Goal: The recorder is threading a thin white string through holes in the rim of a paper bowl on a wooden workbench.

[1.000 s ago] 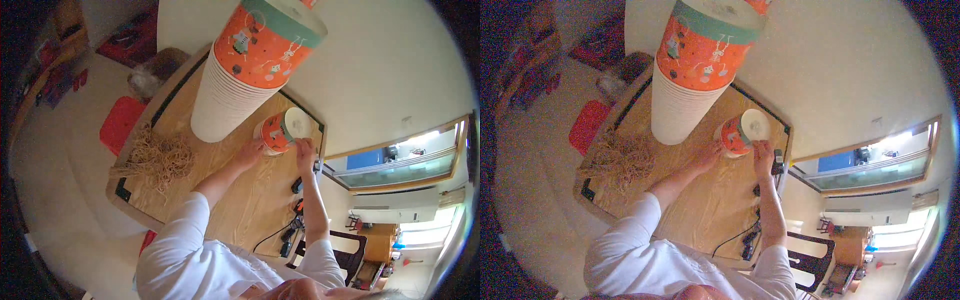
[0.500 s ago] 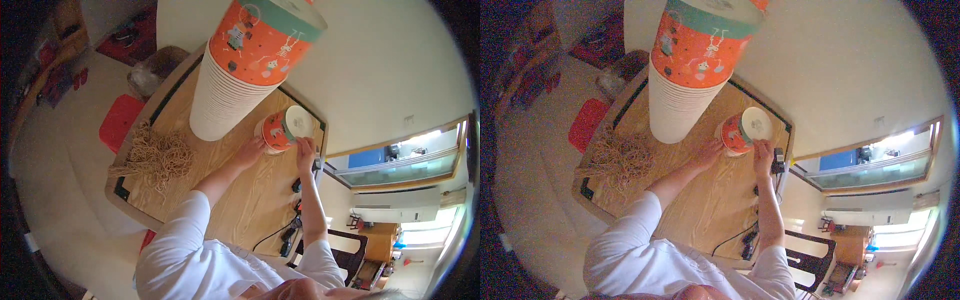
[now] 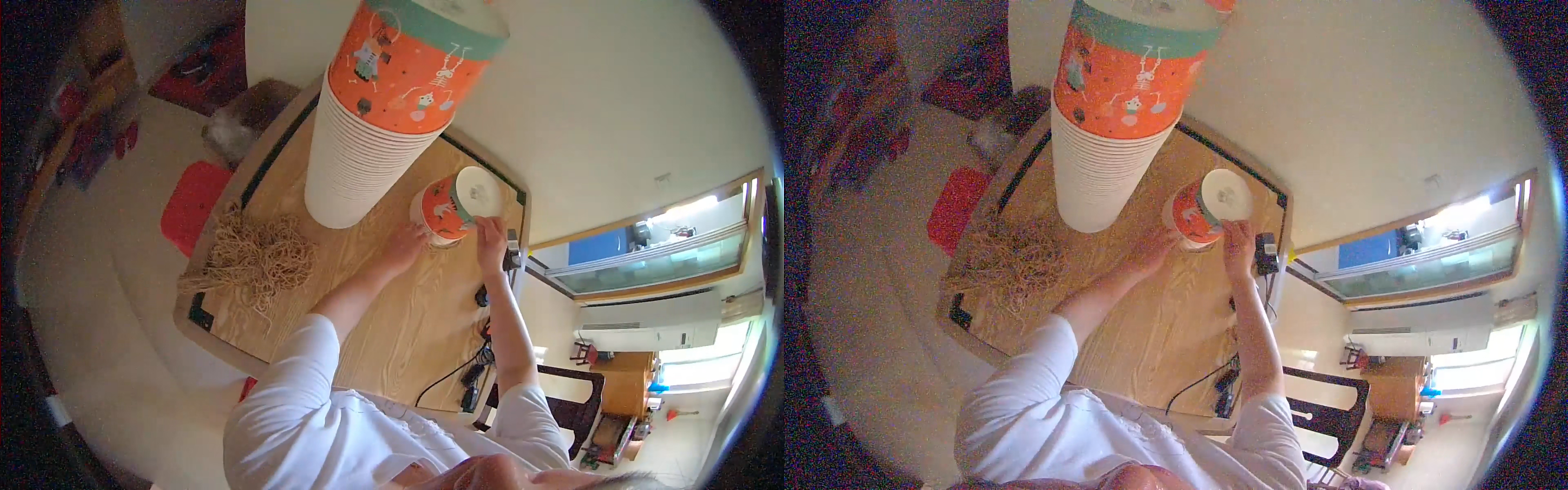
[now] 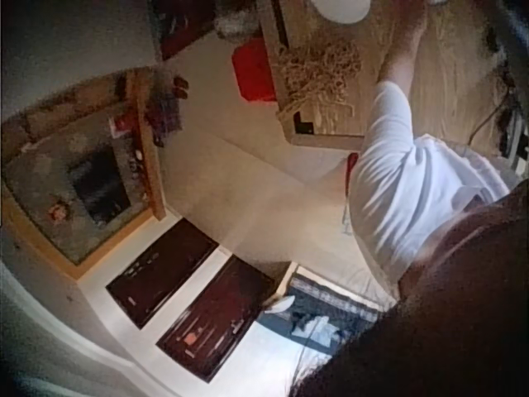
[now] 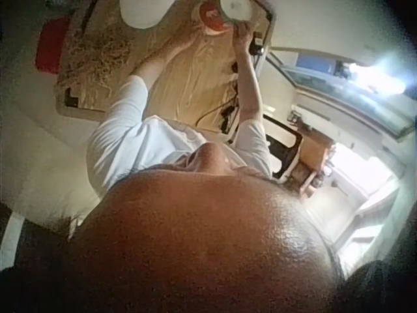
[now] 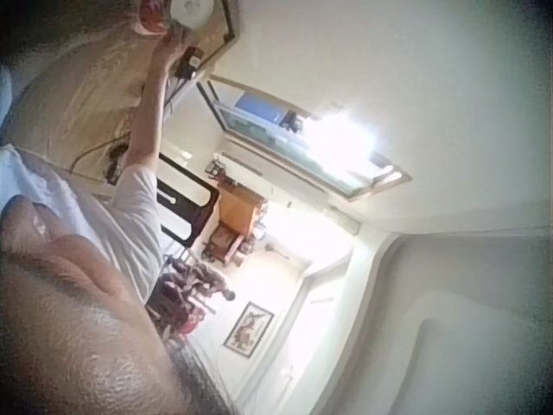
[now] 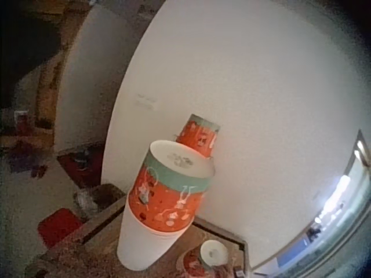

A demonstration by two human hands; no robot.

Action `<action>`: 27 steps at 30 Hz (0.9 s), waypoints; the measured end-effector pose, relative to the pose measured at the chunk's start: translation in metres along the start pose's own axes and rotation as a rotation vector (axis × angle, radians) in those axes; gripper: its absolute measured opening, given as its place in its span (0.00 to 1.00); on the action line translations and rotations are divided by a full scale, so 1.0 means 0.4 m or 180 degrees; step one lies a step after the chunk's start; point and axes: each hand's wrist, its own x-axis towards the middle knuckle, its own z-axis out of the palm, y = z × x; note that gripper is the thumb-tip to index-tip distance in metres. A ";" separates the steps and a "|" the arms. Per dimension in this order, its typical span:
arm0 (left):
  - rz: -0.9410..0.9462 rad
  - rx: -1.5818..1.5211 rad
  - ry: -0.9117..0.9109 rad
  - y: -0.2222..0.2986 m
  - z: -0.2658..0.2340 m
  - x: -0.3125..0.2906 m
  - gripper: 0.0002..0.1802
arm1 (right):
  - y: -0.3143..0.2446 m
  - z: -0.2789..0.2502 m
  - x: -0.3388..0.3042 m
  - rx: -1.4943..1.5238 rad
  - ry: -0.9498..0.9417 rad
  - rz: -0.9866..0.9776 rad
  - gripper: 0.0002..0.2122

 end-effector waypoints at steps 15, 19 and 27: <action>0.0918 0.1266 0.2014 0.197 -0.428 -0.163 0.20 | -0.295 -0.187 0.375 0.0330 0.0125 -0.0509 0.15; 0.1195 0.1701 0.2632 0.311 -0.591 -0.179 0.26 | -0.588 -0.271 0.540 0.0453 0.0528 -0.1478 0.18; 0.0907 0.2328 0.2592 0.324 -0.639 -0.147 0.24 | -0.618 -0.262 0.613 0.0613 -0.0239 -0.1127 0.10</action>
